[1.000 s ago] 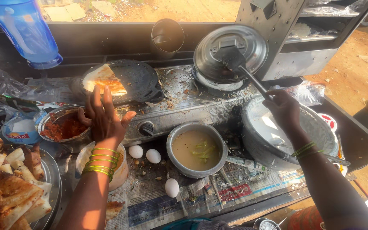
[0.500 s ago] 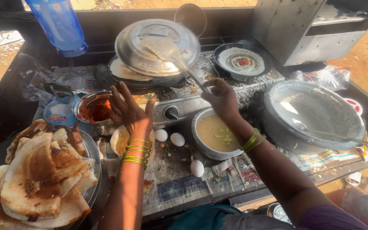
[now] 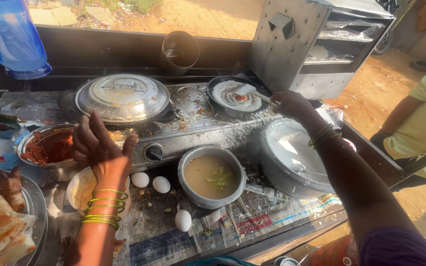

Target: The person cooks flatbreads on a portable gas stove at a street food stall. They spread batter on a hot pan, add fillings, fold the bread, and stack the finished items on a metal plate.

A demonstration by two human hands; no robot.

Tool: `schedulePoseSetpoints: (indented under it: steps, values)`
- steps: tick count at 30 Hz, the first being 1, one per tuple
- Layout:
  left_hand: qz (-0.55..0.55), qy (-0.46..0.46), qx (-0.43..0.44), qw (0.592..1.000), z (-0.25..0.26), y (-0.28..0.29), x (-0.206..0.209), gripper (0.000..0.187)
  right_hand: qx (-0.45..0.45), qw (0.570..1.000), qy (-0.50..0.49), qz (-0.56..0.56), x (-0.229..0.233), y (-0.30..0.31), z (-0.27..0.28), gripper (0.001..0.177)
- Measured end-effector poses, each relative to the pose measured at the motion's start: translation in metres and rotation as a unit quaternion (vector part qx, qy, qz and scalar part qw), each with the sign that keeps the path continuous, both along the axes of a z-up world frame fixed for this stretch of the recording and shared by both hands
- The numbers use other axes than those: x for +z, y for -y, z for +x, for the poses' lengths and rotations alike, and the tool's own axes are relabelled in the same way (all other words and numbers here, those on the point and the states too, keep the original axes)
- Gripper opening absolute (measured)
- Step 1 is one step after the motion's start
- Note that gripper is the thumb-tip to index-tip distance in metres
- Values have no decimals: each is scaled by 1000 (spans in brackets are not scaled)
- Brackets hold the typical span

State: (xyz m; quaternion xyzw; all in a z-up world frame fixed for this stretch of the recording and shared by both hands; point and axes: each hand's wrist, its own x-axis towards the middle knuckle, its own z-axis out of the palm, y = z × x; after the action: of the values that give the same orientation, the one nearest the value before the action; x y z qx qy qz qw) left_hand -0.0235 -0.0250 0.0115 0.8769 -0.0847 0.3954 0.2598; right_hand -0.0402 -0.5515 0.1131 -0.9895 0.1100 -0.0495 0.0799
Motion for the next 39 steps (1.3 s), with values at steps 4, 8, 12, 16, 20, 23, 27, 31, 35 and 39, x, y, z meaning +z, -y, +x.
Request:
schedulePoseSetpoints:
  steps: [4, 8, 12, 16, 20, 23, 27, 31, 35, 39]
  values:
    - [56, -4, -81, 995, 8, 59, 1, 100, 73, 994, -84, -18, 8, 82, -12, 50]
    - [171, -79, -160, 969, 18, 139, 6, 89, 20, 982, -141, 124, 14, 62, 1, 42]
    - [293, -280, -99, 909, 18, 219, 8, 86, -10, 966, -117, 231, -11, 21, -9, 50]
    - [328, -355, -59, 873, 23, 243, 24, 83, 103, 983, -122, 93, 15, 87, -37, 56]
    - [377, -414, -44, 827, 30, 262, 35, 84, 72, 988, -110, -80, 42, 137, 0, 42]
    - [423, -415, -27, 805, 31, 276, 40, 91, 27, 994, -25, 106, 15, 97, 51, 49]
    - [435, -414, -8, 800, 23, 279, 42, 91, 63, 974, -165, 141, 8, 87, 45, 49]
    - [422, -415, -12, 806, 27, 278, 43, 88, 115, 971, -180, -103, 71, 167, 29, 47]
    - [446, -419, -15, 791, 35, 286, 43, 95, 72, 984, -89, -139, 56, 154, 82, 39]
    - [448, -412, -12, 793, 33, 287, 45, 98, 82, 992, -56, -72, 6, 106, 77, 42]
